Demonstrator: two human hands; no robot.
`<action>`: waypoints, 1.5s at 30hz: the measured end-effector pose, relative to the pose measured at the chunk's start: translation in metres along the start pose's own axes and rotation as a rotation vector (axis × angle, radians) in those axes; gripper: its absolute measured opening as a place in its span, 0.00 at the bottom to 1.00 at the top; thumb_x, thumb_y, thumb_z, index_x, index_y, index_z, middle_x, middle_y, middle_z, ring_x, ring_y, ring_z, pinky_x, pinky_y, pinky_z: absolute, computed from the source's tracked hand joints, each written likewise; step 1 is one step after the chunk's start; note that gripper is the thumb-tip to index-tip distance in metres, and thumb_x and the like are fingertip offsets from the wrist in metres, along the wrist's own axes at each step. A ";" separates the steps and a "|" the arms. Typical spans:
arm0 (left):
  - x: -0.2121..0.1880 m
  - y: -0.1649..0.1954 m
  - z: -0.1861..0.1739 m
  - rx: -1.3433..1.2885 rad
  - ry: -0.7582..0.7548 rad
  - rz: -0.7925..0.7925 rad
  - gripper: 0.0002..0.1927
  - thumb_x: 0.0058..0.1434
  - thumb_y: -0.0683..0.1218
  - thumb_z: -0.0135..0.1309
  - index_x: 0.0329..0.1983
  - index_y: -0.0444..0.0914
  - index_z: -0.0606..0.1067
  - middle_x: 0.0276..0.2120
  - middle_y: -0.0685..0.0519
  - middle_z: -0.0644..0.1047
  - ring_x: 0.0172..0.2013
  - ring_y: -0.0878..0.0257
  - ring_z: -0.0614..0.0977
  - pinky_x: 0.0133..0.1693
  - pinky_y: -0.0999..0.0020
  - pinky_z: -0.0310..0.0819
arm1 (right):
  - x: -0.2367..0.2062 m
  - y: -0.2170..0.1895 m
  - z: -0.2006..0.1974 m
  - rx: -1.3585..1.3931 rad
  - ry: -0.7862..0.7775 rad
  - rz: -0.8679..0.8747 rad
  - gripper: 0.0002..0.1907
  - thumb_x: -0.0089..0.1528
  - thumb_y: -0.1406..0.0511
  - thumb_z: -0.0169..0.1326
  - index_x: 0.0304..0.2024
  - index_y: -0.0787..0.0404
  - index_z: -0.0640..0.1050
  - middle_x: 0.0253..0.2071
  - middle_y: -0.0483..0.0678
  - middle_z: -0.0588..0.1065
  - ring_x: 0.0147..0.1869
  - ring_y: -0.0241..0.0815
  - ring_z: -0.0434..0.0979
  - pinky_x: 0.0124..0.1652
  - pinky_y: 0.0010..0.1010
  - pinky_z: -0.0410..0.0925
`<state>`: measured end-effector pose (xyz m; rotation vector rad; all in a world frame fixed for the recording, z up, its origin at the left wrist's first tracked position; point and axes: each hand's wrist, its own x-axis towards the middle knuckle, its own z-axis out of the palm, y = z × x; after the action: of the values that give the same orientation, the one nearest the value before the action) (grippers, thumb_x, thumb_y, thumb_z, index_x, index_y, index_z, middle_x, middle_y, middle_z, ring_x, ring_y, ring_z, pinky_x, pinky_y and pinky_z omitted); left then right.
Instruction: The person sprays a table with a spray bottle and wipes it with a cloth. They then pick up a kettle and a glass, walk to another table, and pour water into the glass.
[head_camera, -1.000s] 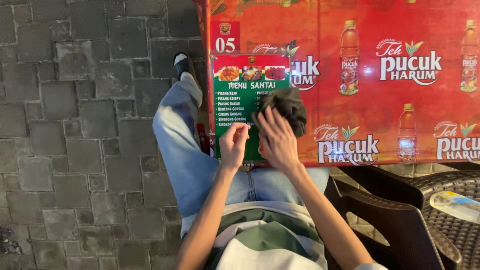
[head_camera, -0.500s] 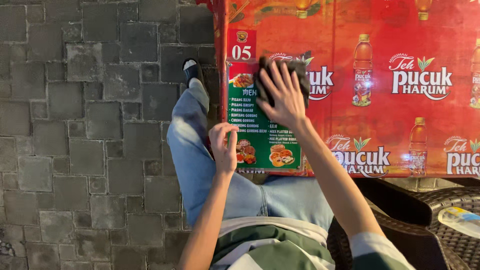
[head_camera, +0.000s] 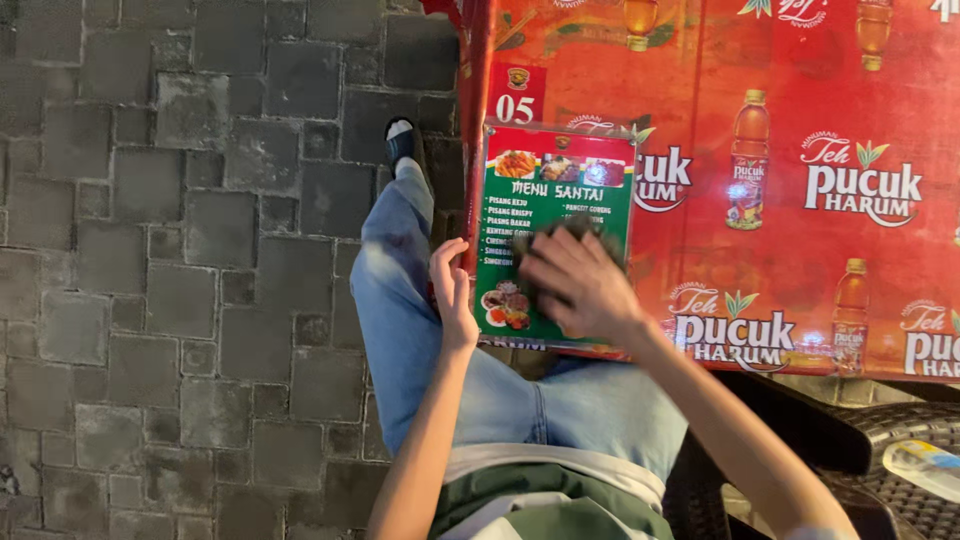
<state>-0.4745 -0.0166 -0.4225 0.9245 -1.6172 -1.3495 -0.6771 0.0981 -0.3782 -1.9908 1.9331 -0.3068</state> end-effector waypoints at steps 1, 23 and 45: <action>0.001 -0.002 0.000 -0.067 0.002 -0.009 0.30 0.77 0.61 0.34 0.63 0.32 0.67 0.63 0.42 0.68 0.67 0.51 0.67 0.70 0.55 0.54 | 0.018 0.017 -0.005 -0.026 0.115 0.038 0.34 0.60 0.54 0.55 0.69 0.49 0.68 0.75 0.52 0.60 0.80 0.57 0.54 0.73 0.57 0.49; 0.010 -0.007 0.003 -0.203 -0.009 0.017 0.40 0.76 0.68 0.27 0.73 0.31 0.56 0.74 0.42 0.55 0.76 0.49 0.54 0.75 0.51 0.42 | 0.082 0.007 -0.008 -0.052 0.295 0.163 0.31 0.64 0.60 0.55 0.70 0.53 0.68 0.75 0.55 0.60 0.79 0.61 0.54 0.70 0.65 0.49; 0.023 0.013 -0.001 -0.024 -0.095 0.065 0.42 0.75 0.71 0.24 0.69 0.33 0.66 0.75 0.41 0.60 0.75 0.47 0.61 0.74 0.52 0.48 | 0.126 0.014 -0.005 -0.124 0.379 0.331 0.30 0.65 0.60 0.53 0.71 0.51 0.68 0.77 0.55 0.56 0.79 0.63 0.52 0.71 0.63 0.48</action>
<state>-0.4834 -0.0352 -0.4063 0.7974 -1.6846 -1.3835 -0.6863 -0.0275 -0.3899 -1.7358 2.5308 -0.5160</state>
